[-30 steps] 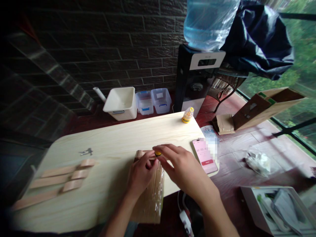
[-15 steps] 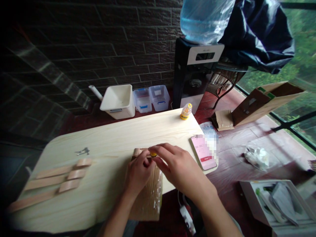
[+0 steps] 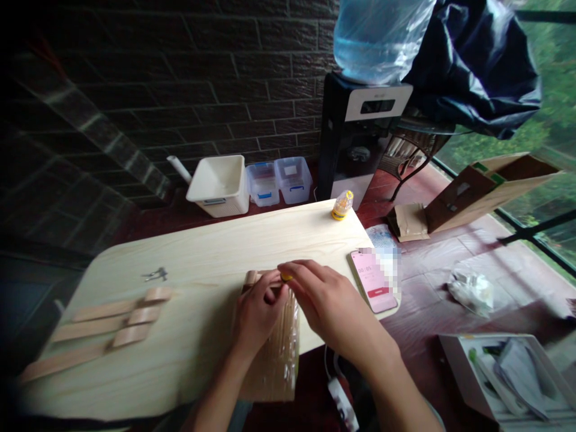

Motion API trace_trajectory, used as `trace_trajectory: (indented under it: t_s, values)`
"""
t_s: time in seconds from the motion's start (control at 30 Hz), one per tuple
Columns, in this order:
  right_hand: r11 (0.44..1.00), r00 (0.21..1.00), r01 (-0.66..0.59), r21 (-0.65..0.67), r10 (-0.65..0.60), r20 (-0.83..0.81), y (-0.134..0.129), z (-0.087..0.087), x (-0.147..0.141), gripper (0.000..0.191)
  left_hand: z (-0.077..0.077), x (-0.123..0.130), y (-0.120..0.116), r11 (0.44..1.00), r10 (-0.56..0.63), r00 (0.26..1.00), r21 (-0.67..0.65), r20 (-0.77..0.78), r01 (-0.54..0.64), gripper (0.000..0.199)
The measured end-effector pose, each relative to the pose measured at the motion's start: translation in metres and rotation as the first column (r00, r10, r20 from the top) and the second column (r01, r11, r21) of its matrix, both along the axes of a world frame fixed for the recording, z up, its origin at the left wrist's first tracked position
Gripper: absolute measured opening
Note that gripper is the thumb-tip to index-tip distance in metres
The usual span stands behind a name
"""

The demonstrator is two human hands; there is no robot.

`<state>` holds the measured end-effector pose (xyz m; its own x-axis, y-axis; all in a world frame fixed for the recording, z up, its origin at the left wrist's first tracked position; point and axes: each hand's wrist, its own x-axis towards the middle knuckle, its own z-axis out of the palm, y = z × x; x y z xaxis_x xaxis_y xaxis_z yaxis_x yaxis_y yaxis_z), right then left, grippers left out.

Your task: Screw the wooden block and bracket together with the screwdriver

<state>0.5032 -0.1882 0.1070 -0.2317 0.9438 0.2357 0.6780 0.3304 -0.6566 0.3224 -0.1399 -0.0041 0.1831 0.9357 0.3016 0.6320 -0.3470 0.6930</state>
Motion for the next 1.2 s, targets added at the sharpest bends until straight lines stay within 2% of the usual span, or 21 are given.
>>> trace_trajectory:
  t_s: [0.13, 0.3, 0.5, 0.77, 1.0, 1.2]
  values:
    - [1.000, 1.000, 0.007, 0.001, -0.007, -0.021, 0.001, -0.001, -0.001, 0.028, 0.001, -0.001, 0.000, 1.000, 0.018, 0.999, 0.001, -0.044, -0.018, 0.031]
    - [0.999, 1.000, -0.006, 0.032, 0.006, -0.006, 0.002, 0.000, -0.003, 0.032, 0.000, 0.000, 0.000, 1.000, 0.024, 0.998, -0.009, -0.062, -0.025, 0.032]
    - [0.999, 1.000, 0.003, 0.046, -0.002, -0.016, 0.004, -0.009, -0.004, 0.030, -0.002, -0.001, 0.000, 1.000, 0.017, 0.998, 0.006, -0.059, -0.017, 0.030]
    - [0.998, 0.999, 0.037, 0.043, -0.038, 0.016, 0.005, -0.011, -0.003, 0.034, 0.001, -0.001, 0.000, 1.000, -0.006, 1.000, 0.025, -0.013, 0.007, 0.028]
    - [0.998, 0.999, 0.042, 0.054, -0.042, 0.000, 0.011, -0.021, 0.002, 0.026, 0.002, -0.001, 0.000, 0.999, -0.040, 0.999, 0.009, 0.027, 0.040, 0.024]
    - [0.994, 0.998, 0.063, 0.094, -0.064, 0.001, 0.015, -0.026, 0.008, 0.037, 0.001, -0.002, -0.001, 0.999, -0.049, 0.998, 0.011, 0.025, 0.049, 0.023]
